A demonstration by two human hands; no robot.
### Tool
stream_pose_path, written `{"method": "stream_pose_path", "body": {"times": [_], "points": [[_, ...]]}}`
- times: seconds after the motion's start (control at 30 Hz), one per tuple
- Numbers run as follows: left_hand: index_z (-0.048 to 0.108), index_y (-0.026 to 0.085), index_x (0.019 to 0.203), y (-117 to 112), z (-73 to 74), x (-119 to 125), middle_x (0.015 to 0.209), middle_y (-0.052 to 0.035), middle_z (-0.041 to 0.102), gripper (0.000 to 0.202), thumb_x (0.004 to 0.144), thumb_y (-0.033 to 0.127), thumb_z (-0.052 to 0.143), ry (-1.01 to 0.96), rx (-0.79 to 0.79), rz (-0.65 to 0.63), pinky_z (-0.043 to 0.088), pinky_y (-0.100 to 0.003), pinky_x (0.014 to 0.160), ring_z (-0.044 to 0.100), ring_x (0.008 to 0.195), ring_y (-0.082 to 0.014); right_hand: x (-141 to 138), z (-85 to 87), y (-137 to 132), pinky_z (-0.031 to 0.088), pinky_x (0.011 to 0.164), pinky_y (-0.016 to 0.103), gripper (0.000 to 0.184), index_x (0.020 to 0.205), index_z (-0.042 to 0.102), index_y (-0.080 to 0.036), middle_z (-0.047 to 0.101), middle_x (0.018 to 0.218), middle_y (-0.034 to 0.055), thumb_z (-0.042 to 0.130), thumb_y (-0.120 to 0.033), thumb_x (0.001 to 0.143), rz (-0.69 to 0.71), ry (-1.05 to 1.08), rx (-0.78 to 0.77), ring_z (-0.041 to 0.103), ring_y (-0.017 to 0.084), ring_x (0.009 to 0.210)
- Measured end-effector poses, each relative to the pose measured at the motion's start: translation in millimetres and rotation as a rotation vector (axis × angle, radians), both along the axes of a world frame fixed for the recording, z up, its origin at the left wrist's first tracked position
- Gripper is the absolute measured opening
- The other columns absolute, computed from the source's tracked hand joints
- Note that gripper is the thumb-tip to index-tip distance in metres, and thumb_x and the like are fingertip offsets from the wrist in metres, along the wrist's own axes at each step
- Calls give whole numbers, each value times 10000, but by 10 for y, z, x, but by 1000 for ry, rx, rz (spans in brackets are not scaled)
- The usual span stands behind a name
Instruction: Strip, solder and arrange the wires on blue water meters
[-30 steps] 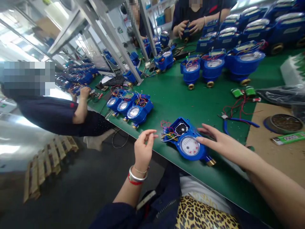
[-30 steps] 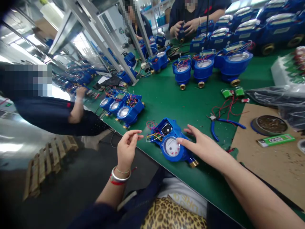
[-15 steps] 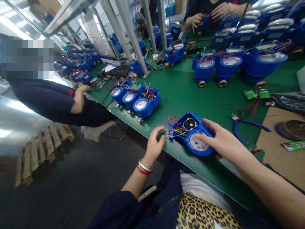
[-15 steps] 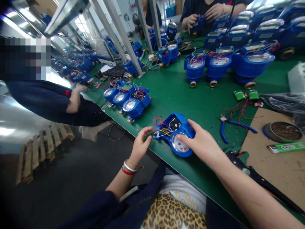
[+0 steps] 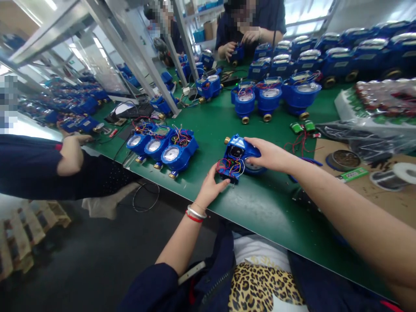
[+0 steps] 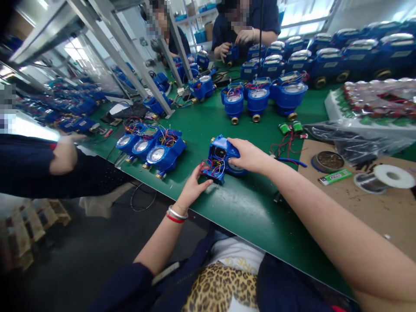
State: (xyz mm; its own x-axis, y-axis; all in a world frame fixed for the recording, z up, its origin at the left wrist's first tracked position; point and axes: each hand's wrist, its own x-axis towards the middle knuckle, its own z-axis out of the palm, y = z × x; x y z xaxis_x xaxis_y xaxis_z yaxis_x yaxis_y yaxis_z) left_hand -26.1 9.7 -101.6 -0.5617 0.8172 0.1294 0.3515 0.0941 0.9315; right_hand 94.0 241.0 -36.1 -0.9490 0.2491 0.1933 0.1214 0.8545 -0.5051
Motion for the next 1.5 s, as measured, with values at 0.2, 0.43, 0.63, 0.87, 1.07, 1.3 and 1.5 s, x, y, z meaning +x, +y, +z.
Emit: {"method": "stream_pose_path", "body": {"times": [0.2, 0.43, 0.63, 0.87, 1.07, 1.3, 1.5], "points": [[550, 177, 1142, 43, 7, -10, 1160, -93, 621, 356, 812, 272, 645, -127, -14, 9, 412, -395, 1025, 582, 1100, -224, 331, 13, -464, 334, 1109, 471, 475, 1293, 502, -154, 479, 1366, 138, 565, -178, 823, -266, 334, -55, 416, 281, 1296], [605, 169, 1043, -130, 198, -8, 1033, -65, 672, 274, 816, 319, 639, -222, -105, -89, 489, -318, 880, 629, 963, -200, 600, -84, -1136, 432, 1013, 466, 196, 1006, 572, -223, 572, 1149, 98, 474, -116, 875, -404, 506, -236, 536, 254, 1125], [641, 173, 1025, -162, 300, -119, 1048, -62, 659, 262, 799, 303, 660, -192, -157, -122, 468, -312, 894, 605, 980, -207, 593, -149, -1137, 360, 1072, 517, 300, 1169, 537, -207, 505, 1298, 117, 471, -116, 891, -406, 490, -143, 443, 279, 1244], [638, 170, 1035, -132, 311, -161, 1017, -61, 662, 273, 808, 321, 650, -172, -156, -138, 476, -302, 854, 612, 937, -199, 655, -271, -1313, 529, 754, 384, 175, 1046, 556, -220, 605, 978, 73, 483, -166, 896, -402, 393, -494, 612, 219, 830], [626, 162, 1027, -180, 252, -88, 1031, -72, 661, 268, 818, 328, 648, -123, -165, -138, 477, -319, 894, 612, 976, -209, 434, -463, -1444, 493, 647, 300, 136, 990, 621, -193, 586, 919, 43, 582, -183, 861, -409, 389, -676, 576, 161, 707], [642, 171, 1050, -213, 234, -65, 1086, -73, 668, 258, 827, 300, 640, -21, -174, -122, 470, -338, 940, 607, 1042, -219, 405, -395, -1411, 458, 662, 293, 65, 871, 647, -187, 607, 882, 44, 596, -227, 872, -425, 465, -664, 573, 164, 735], [638, 175, 1076, -184, 259, -121, 1072, -74, 671, 246, 855, 276, 602, 53, -162, -85, 479, -360, 944, 625, 1007, -212, 516, -351, -1438, 441, 586, 242, 274, 904, 625, -178, 622, 765, 13, 667, -431, 806, -447, 345, -1420, 572, 122, 634]]}}
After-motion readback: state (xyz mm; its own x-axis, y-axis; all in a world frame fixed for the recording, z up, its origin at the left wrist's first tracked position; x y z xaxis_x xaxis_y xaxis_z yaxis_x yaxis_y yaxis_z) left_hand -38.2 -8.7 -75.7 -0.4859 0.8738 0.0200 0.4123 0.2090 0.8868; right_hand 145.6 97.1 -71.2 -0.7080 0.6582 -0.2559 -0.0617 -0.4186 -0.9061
